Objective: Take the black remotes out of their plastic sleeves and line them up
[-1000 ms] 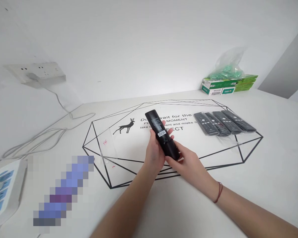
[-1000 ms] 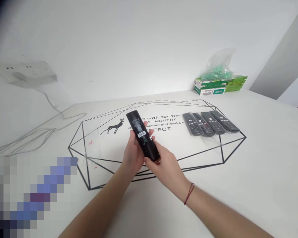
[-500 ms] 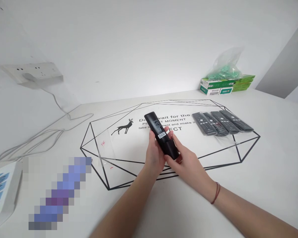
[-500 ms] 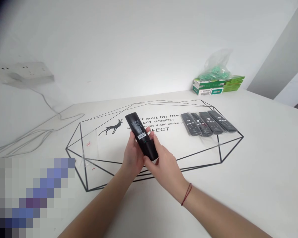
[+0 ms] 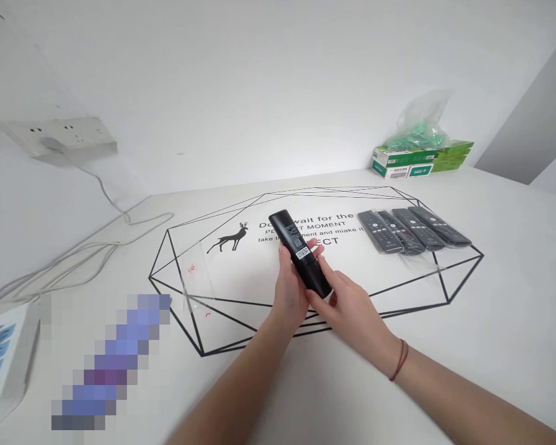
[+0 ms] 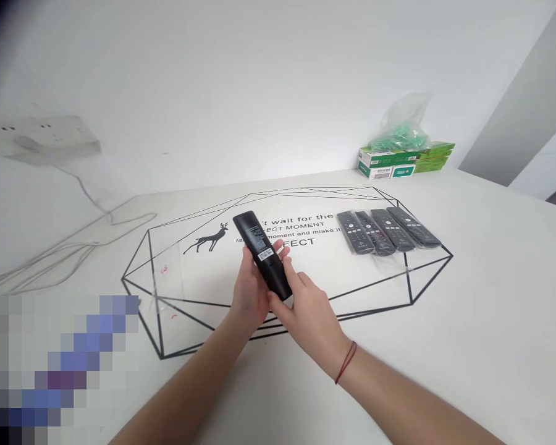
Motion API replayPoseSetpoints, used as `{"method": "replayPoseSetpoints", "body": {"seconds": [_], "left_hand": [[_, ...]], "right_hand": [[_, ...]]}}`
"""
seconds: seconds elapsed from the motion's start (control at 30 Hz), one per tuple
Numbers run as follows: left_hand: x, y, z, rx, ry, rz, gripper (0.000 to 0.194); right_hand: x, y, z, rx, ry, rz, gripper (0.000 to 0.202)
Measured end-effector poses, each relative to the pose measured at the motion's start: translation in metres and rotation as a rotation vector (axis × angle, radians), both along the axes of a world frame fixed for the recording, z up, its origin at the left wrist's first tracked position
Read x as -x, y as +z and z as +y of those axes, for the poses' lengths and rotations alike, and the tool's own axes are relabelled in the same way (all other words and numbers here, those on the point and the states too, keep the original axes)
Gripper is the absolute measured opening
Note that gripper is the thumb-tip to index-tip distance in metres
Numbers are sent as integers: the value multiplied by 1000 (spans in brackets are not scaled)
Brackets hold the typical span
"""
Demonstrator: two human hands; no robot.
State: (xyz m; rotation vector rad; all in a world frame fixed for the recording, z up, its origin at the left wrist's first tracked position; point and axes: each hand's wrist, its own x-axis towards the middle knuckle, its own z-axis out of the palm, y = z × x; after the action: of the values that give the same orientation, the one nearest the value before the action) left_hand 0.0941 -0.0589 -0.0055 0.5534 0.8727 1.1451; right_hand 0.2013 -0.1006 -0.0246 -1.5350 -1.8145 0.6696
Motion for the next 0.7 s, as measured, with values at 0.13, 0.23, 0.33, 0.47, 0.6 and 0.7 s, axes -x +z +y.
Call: {"method": "replayPoseSetpoints", "body": {"seconds": [0.13, 0.23, 0.33, 0.47, 0.6, 0.7], "left_hand": [[-2, 0, -1, -32, 40, 16, 58], [-3, -3, -1, -57, 54, 39, 55], [-3, -7, 1, -59, 54, 27, 57], [-2, -9, 2, 34, 59, -43, 58], [3, -6, 5, 92, 91, -98, 57], [5, -2, 7, 97, 120, -152, 56]], "right_hand": [[0, 0, -1, 18, 5, -10, 66], [1, -3, -2, 46, 19, -31, 67], [2, -9, -1, 49, 55, -22, 67], [2, -15, 2, 5, 151, 35, 64], [0, -12, 2, -44, 307, 142, 62], [-1, -12, 3, -57, 368, 199, 60]]}}
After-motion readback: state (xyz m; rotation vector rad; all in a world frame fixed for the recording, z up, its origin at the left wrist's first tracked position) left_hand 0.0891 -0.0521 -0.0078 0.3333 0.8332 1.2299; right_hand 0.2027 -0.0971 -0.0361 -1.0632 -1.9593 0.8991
